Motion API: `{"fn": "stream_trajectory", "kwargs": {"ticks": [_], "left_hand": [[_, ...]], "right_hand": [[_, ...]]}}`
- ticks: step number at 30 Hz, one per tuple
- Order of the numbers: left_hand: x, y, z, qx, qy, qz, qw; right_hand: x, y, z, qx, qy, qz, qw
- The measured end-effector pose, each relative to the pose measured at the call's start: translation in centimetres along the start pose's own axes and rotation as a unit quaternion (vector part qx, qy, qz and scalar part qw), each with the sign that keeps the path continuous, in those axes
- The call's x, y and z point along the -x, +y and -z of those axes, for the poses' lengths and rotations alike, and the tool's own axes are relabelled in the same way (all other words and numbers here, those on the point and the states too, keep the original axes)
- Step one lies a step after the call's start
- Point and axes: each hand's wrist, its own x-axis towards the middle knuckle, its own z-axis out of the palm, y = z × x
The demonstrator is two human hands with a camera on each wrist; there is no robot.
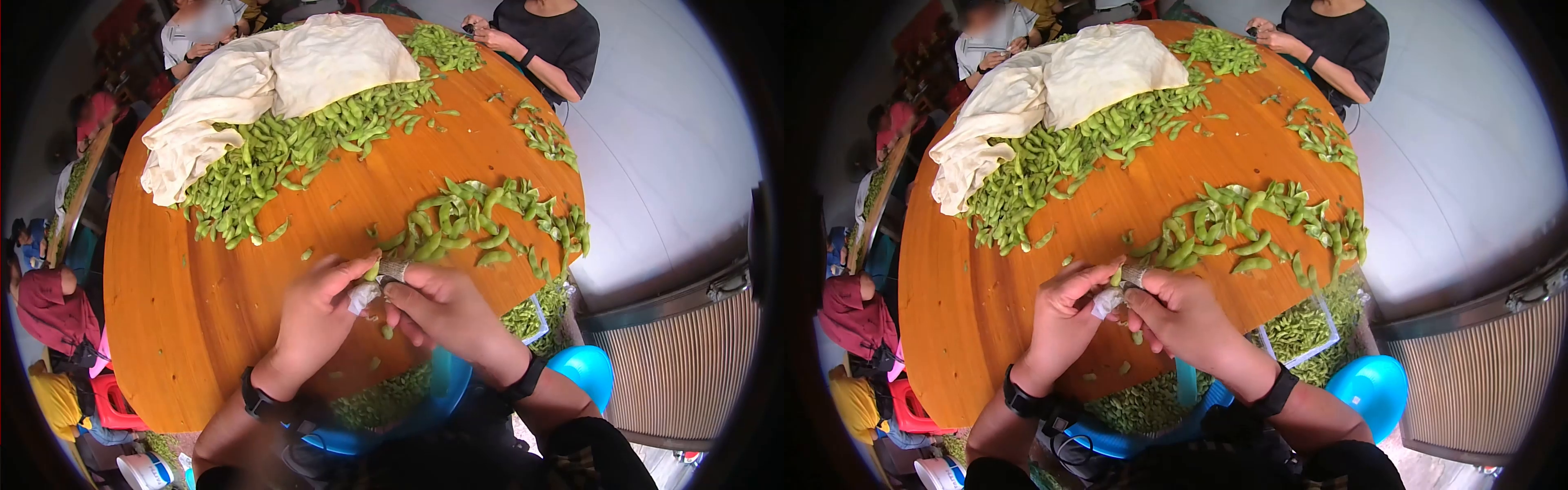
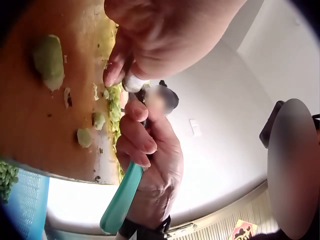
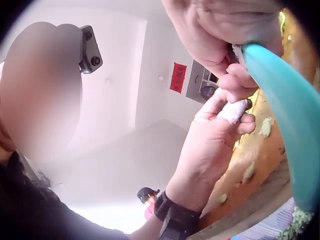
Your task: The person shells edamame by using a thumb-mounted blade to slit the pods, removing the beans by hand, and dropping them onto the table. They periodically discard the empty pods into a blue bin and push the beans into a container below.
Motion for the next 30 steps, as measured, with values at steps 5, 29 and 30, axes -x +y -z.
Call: {"fn": "stream_trajectory", "kwargs": {"ticks": [5,29,30], "left_hand": [[0.3,0.1,0.0,-0.084,0.018,-0.027,0.996],[-0.8,0.0,2.0,0.389,-0.084,0.262,0.879],[-0.8,0.1,1.8,0.388,-0.083,0.261,0.880]], "right_hand": [[-0.1,0.7,-0.5,-0.005,0.007,0.007,1.000],[-0.7,0.8,0.1,-0.035,0.023,-0.036,0.998],[-0.7,0.9,0.0,0.008,0.042,-0.012,0.999]]}}
